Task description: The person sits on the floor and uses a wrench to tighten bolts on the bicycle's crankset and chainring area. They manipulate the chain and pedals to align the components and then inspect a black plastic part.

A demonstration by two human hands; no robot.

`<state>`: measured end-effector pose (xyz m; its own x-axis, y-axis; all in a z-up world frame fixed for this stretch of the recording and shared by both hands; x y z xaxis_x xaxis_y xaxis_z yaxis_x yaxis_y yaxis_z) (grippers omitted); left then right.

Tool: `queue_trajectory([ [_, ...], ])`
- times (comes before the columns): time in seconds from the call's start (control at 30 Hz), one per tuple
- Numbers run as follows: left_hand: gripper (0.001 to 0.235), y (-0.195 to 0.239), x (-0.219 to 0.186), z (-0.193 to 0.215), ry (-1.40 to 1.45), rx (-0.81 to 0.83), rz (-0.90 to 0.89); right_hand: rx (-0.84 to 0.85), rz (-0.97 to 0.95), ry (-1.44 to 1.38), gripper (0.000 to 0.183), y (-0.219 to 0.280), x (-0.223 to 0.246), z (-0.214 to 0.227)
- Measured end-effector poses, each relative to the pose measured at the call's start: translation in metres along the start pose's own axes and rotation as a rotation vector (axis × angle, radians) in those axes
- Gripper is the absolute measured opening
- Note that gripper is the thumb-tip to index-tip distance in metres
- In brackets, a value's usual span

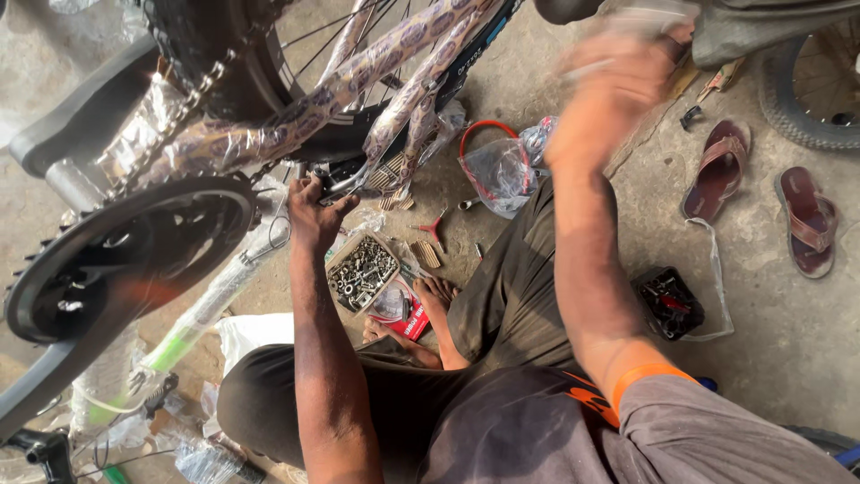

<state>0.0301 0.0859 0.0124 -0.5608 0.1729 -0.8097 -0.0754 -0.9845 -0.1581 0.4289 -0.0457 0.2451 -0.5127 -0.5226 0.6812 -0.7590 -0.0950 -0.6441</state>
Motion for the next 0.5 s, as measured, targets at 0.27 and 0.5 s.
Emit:
queue_trajectory([
  [0.27,0.055,0.003,0.017,-0.005,0.088,0.003,0.028,0.631,-0.267,0.099,0.027,0.070,0.010,-0.005],
  [0.5,0.049,-0.001,0.011,-0.002,0.051,-0.099,-0.342,1.021,-1.091,0.278,0.031,0.360,-0.093,-0.006],
])
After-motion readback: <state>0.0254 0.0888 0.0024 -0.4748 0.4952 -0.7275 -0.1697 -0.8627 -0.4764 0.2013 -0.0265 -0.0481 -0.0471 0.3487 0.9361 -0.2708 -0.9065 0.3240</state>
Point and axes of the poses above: each hand's wrist, its own y-axis away from the middle knuckle, its own z-axis out of the back of the hand, x = y × z, the point moved 9 cm from there along -y, towards the middle knuckle, and after that the axes turned 14 degrees about -x, right-handed, at the moved point
